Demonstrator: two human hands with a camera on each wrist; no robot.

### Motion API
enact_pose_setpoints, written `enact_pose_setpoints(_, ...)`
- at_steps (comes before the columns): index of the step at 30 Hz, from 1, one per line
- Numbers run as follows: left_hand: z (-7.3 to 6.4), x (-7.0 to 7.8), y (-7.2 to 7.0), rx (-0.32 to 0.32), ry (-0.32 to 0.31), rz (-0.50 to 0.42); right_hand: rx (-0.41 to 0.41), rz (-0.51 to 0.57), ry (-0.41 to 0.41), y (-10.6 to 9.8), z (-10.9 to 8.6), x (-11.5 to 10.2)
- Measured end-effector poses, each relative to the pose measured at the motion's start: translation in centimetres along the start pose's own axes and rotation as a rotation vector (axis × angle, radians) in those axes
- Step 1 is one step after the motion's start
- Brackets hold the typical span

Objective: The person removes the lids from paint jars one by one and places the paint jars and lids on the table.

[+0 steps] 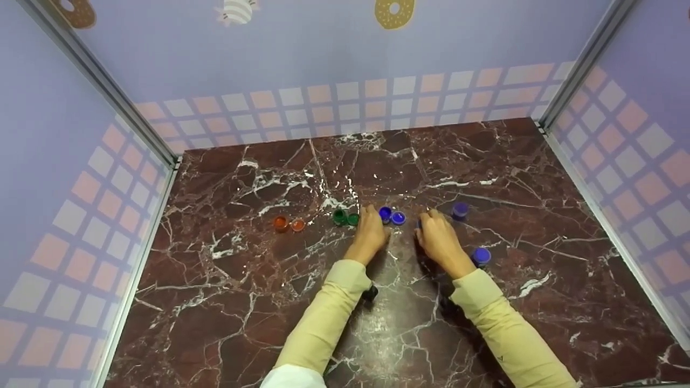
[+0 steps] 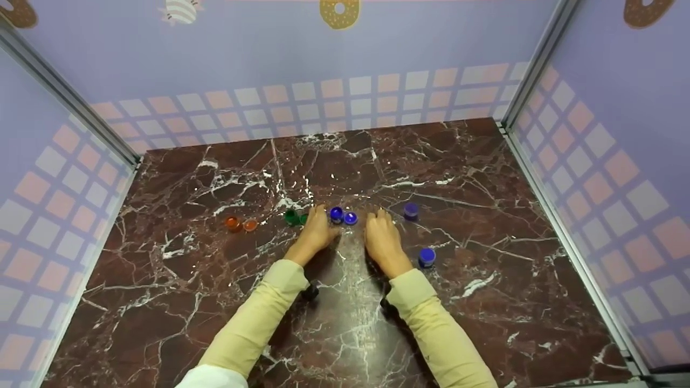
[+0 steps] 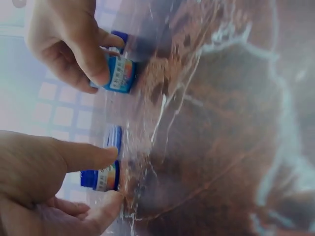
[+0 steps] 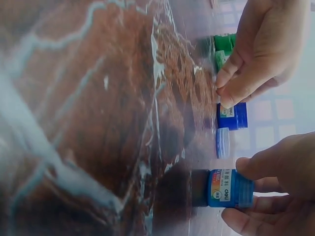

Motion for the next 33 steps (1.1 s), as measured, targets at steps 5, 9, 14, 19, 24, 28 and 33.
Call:
enact_pose_setpoints(5, -2.3, 0.5, 0.1, 0.050, 0.069, -0.028, -0.015, 0.010, -0.012, 0.1, -1.0, -0.5)
enact_pose_setpoints(9, -4.1, 0.7, 0.3, 0.039, 0.105, -0.042, -0.016, 0.021, -0.035, 0.2, -1.9, -1.1)
enact_pose_setpoints(14, -6.4, 0.2, 0.8, -0.010, 0.103, -0.052, -0.039, 0.018, -0.049, 0.3, -2.7, -2.1)
enact_pose_setpoints(19, -8.5, 0.0, 1.3, -0.035, 0.162, -0.048, -0.073, 0.059, -0.004, 0.6, -3.4, -2.8)
enact_pose_setpoints(24, -10.6, -0.1, 2.0, -0.055, 0.229, -0.049, -0.118, 0.088, 0.039, 1.1, -4.3, -4.0)
enact_pose_setpoints(28, -11.9, -0.2, 2.7, -0.070, 0.253, -0.063, -0.124, 0.094, 0.064, 1.4, -5.0, -5.1)
enact_pose_setpoints(33, -13.5, -0.5, 3.2, -0.053, 0.291, -0.075, -0.125, 0.091, 0.084, 2.0, -5.7, -6.6)
Point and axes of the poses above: each hand's wrist, its own z-axis towards the middle knuckle, its own y-axis out of the palm, x = y × z, the point moved 9 cm from there along z, towards the middle knuckle, and after that the axes turned 15 degrees about -x, right-handed, at the moved point
